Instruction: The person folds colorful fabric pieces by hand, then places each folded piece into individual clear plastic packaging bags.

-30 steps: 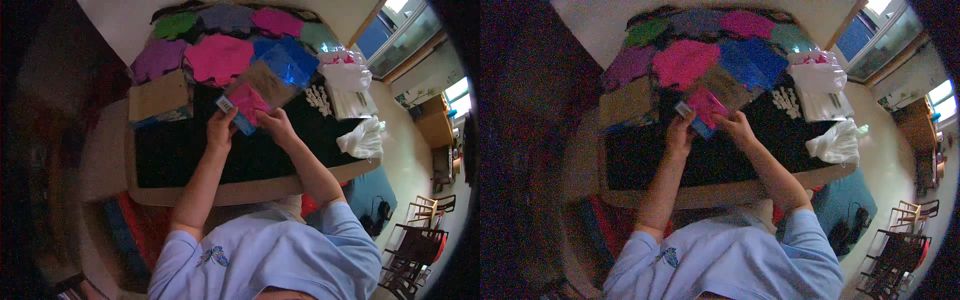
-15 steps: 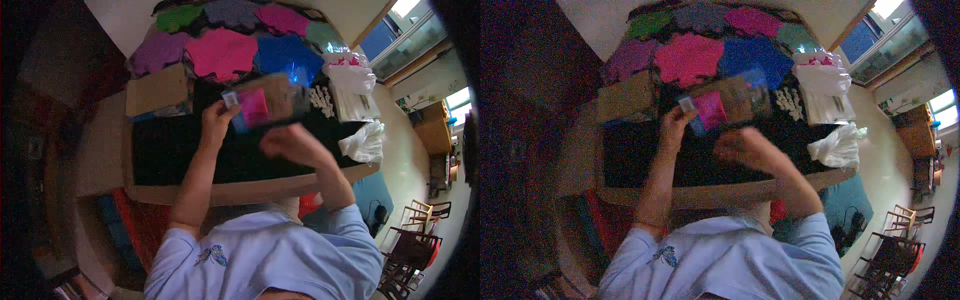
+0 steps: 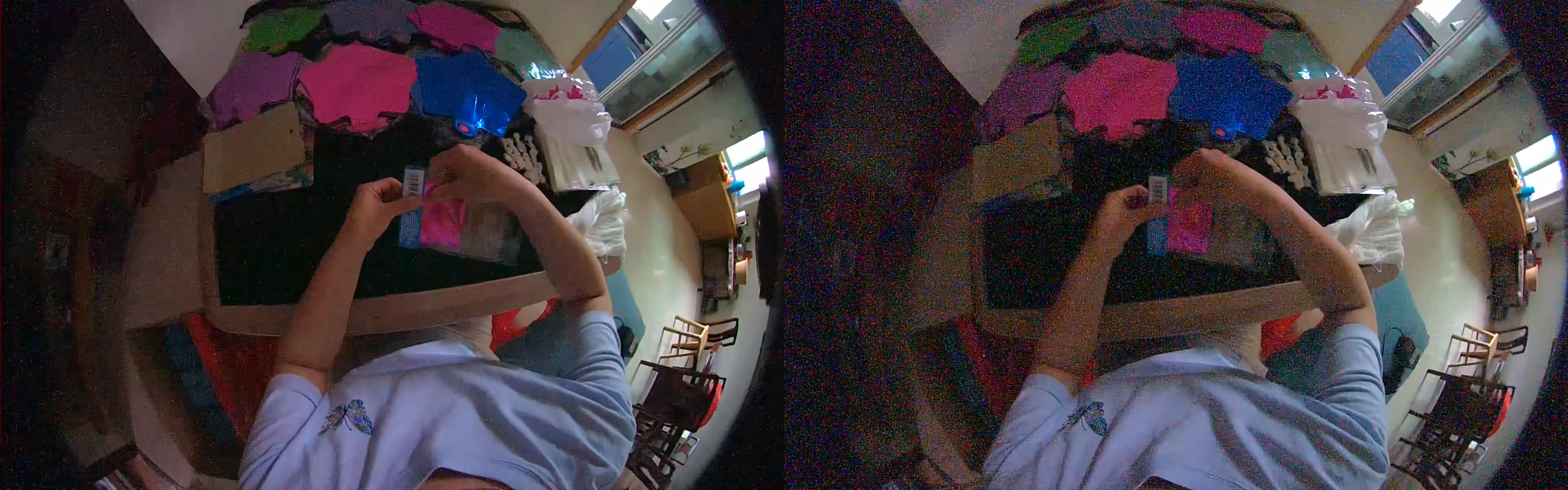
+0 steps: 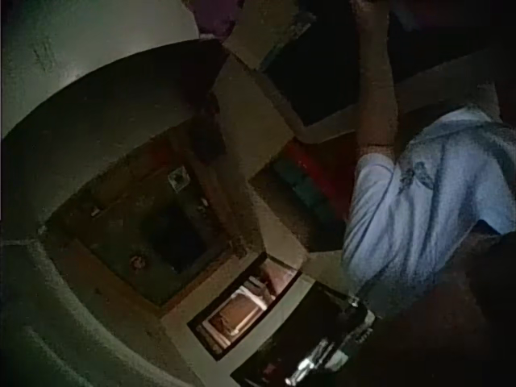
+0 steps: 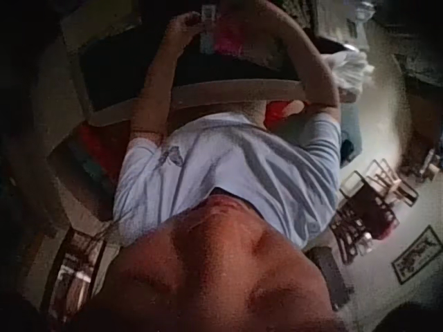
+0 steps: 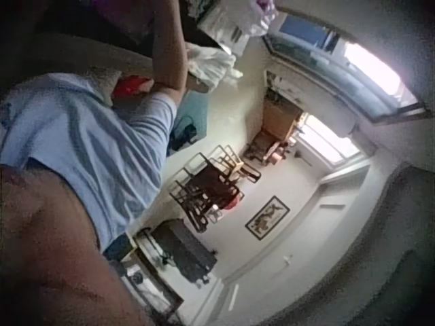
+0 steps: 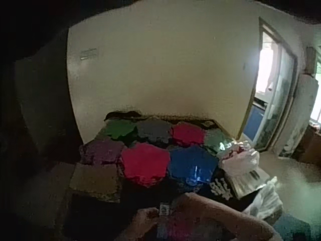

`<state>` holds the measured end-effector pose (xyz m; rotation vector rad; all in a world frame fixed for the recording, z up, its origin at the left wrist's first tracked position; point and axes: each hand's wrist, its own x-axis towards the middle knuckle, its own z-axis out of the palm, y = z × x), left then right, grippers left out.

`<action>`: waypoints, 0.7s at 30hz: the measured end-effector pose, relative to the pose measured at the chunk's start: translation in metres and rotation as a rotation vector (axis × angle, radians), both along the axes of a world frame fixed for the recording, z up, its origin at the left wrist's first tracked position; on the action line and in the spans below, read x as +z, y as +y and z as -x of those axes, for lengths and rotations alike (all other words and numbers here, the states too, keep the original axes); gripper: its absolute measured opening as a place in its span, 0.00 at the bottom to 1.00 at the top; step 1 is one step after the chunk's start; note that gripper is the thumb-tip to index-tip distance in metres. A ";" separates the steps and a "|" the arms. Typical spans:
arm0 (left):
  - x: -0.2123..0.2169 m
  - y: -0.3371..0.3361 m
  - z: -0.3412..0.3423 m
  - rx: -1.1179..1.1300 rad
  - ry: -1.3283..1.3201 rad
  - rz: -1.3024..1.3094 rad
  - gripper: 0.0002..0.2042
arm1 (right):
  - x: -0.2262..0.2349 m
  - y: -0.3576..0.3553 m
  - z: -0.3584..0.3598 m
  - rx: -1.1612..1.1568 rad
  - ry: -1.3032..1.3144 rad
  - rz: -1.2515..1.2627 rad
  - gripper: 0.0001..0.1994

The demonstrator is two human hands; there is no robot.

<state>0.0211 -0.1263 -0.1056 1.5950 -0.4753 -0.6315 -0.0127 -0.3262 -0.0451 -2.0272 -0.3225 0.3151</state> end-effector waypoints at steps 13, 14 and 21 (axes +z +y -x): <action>-0.026 -0.017 0.005 0.289 -0.260 0.148 0.10 | 0.015 0.014 0.009 -0.112 -0.066 0.473 0.14; -0.028 -0.018 0.005 0.290 -0.261 0.149 0.10 | 0.015 0.015 0.011 -0.111 -0.067 0.475 0.14; -0.017 -0.016 0.000 0.200 -0.136 0.118 0.10 | 0.016 0.018 0.013 -0.126 -0.116 0.538 0.13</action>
